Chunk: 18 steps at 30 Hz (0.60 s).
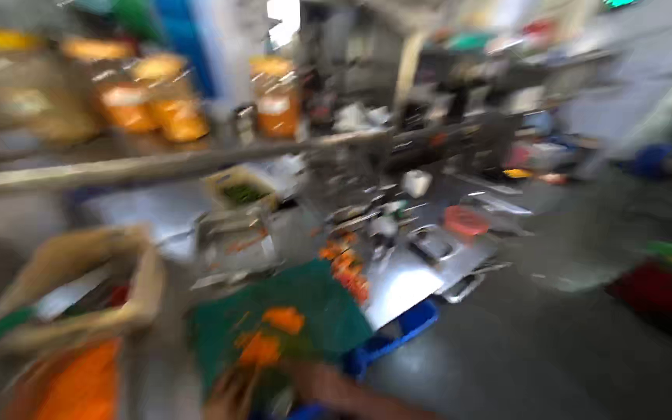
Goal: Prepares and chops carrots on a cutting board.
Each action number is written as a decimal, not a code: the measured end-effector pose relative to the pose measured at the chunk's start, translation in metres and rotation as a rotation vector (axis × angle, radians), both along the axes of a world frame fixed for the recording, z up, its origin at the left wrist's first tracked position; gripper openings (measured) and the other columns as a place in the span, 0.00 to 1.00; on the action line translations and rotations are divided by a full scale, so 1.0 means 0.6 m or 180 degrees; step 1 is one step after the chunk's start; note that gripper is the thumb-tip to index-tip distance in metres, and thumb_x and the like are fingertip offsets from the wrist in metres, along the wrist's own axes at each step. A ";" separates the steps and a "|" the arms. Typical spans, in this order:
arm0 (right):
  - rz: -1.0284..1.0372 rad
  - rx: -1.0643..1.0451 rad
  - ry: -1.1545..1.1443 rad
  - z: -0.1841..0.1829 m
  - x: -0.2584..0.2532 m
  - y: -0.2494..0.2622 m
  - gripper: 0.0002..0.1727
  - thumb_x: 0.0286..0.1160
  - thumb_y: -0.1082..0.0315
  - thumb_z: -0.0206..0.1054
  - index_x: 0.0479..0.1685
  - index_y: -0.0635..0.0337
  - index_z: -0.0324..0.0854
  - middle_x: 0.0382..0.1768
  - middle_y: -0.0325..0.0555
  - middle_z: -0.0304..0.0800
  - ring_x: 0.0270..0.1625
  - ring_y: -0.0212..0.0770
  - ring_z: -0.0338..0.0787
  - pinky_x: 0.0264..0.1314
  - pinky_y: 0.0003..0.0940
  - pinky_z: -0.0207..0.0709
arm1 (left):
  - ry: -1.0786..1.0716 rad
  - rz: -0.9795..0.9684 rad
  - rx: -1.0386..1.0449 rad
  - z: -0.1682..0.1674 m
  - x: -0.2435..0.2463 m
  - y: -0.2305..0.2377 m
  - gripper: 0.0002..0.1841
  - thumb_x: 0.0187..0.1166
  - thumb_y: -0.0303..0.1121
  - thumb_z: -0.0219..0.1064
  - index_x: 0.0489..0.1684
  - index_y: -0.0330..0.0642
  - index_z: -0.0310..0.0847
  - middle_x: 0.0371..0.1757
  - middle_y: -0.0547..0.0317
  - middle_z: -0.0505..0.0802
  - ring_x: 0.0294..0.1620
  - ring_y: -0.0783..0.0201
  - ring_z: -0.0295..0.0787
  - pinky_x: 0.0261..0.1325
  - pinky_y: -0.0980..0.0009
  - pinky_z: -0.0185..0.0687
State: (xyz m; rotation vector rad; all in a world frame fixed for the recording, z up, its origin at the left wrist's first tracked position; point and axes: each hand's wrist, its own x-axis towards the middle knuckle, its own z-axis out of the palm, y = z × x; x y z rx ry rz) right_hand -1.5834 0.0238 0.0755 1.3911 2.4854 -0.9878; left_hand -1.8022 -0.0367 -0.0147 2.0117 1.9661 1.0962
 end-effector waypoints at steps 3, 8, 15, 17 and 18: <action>0.0285 -0.0307 -0.0529 -0.027 -0.034 0.031 0.38 0.78 0.63 0.67 0.91 0.37 0.59 0.68 0.61 0.85 0.65 0.68 0.88 0.61 0.73 0.81 | -0.0089 0.0234 -0.0400 -0.004 -0.018 -0.001 0.13 0.77 0.40 0.73 0.49 0.44 0.95 0.58 0.51 0.95 0.63 0.54 0.92 0.70 0.56 0.86; 0.0546 -0.0198 -0.1263 0.053 -0.059 0.049 0.34 0.83 0.68 0.59 0.90 0.41 0.62 0.64 0.67 0.86 0.65 0.71 0.87 0.62 0.71 0.79 | -0.0086 0.0004 -0.1512 0.029 -0.022 0.015 0.14 0.85 0.38 0.63 0.46 0.39 0.93 0.57 0.52 0.94 0.66 0.56 0.89 0.77 0.60 0.79; 0.0680 -0.0315 -0.1266 0.006 -0.071 0.058 0.34 0.82 0.69 0.59 0.90 0.44 0.59 0.64 0.65 0.86 0.65 0.69 0.87 0.62 0.70 0.80 | -0.0115 -0.0086 -0.0983 0.005 -0.020 0.011 0.11 0.83 0.36 0.66 0.42 0.40 0.94 0.51 0.55 0.96 0.60 0.59 0.92 0.72 0.61 0.83; 0.0737 -0.0282 -0.1308 0.043 -0.061 0.059 0.33 0.82 0.70 0.57 0.89 0.42 0.63 0.64 0.64 0.86 0.66 0.68 0.86 0.63 0.69 0.79 | -0.0136 -0.0106 -0.0856 -0.001 -0.020 0.005 0.11 0.83 0.34 0.66 0.40 0.40 0.94 0.50 0.55 0.96 0.60 0.59 0.92 0.72 0.62 0.83; 0.0755 -0.0287 -0.1305 0.054 -0.057 0.059 0.32 0.82 0.70 0.57 0.88 0.43 0.64 0.64 0.64 0.86 0.66 0.68 0.86 0.63 0.69 0.79 | -0.0141 -0.0115 -0.0748 -0.004 -0.020 0.005 0.10 0.82 0.33 0.67 0.39 0.40 0.94 0.50 0.55 0.96 0.60 0.59 0.92 0.72 0.63 0.83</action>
